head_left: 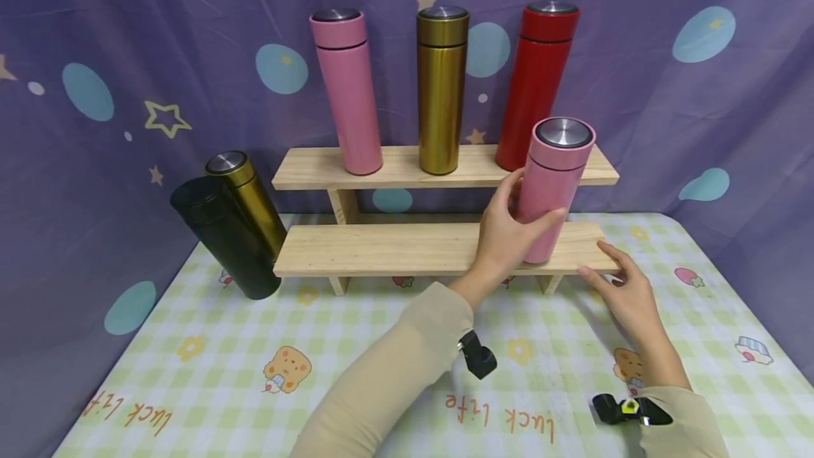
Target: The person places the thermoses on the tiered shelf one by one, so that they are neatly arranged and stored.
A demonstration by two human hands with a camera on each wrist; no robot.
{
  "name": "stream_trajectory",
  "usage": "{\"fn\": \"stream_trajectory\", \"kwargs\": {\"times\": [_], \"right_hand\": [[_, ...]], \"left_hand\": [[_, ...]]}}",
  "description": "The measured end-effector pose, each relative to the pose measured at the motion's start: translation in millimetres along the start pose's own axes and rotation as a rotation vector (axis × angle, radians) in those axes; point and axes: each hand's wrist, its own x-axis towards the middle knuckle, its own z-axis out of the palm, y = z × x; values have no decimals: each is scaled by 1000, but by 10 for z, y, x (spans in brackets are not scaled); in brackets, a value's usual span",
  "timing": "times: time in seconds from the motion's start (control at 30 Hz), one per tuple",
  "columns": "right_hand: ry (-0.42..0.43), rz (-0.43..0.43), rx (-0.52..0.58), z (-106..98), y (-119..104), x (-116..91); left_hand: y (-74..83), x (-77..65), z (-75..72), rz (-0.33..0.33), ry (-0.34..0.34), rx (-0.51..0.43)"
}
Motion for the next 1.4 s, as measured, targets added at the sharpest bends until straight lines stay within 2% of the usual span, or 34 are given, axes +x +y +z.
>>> {"fn": "stream_trajectory", "kwargs": {"times": [0.6,1.17,1.4], "right_hand": [[-5,-9,-4,4,-22,3],[-6,6,-8,-5,4,5],[-6,15,-3,-9,-2,9]], "left_hand": [[-20,14,50,-3,-41,27],[-9,13,27,-97,-128,1],[-1,-29,-24,-57,-103,-14]]}}
